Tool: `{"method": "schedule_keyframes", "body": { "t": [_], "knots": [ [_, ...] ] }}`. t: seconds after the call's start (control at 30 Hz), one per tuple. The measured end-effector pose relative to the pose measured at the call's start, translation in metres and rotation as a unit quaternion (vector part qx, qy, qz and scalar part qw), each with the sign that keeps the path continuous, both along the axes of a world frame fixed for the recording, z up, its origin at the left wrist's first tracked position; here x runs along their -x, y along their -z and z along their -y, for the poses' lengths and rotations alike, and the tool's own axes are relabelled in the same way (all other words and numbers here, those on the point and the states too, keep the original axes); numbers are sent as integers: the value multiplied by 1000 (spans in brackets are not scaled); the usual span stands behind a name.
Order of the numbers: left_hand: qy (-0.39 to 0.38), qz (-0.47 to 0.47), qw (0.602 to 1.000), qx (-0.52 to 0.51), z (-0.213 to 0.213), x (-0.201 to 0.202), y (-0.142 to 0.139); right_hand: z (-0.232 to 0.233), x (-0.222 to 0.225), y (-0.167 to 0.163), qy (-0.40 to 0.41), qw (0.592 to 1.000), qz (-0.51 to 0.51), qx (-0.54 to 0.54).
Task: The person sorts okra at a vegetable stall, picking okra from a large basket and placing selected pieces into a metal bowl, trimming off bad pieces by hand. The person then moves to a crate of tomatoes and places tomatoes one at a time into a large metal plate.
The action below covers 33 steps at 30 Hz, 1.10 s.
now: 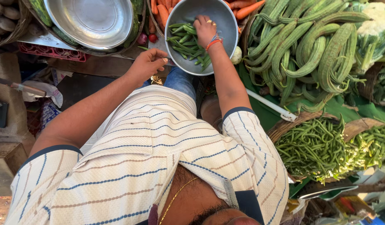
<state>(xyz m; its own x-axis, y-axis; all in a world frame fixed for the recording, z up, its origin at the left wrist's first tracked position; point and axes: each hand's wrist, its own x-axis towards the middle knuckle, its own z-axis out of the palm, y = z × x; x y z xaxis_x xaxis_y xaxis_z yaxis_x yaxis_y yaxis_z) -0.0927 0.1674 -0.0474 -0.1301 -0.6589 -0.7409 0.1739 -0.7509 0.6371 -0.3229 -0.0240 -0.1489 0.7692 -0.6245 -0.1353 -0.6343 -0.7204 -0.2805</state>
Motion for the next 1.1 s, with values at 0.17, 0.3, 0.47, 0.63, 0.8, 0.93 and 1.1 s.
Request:
{"method": "schedule_keyframes", "body": {
  "t": [0.17, 0.3, 0.47, 0.63, 0.8, 0.93, 1.1],
  "knots": [
    [-14, -6, 1000, 21, 1, -2, 0, 0, -6, 2, -20, 994, -106, -24],
    [-2, 9, 1000, -3, -1, -1, 2, 3, -4, -5, -42, 988, -142, -54],
    [-11, -1, 1000, 24, -2, 2, 5, -1, 4, -8, 14, 987, -121, -106],
    [-15, -4, 999, 49, -6, -3, 7, -13, 33, -8, 89, 979, -65, -173],
    [2, -1, 1000, 16, -10, -1, 8, -22, 61, -18, 200, 941, -14, -272],
    [-11, -29, 998, 56, -10, -2, 10, -30, 75, -31, 326, 806, 158, -469],
    [13, -29, 998, 55, -7, -2, 7, -49, 74, -53, 334, 655, 350, -580]
  ]
}}
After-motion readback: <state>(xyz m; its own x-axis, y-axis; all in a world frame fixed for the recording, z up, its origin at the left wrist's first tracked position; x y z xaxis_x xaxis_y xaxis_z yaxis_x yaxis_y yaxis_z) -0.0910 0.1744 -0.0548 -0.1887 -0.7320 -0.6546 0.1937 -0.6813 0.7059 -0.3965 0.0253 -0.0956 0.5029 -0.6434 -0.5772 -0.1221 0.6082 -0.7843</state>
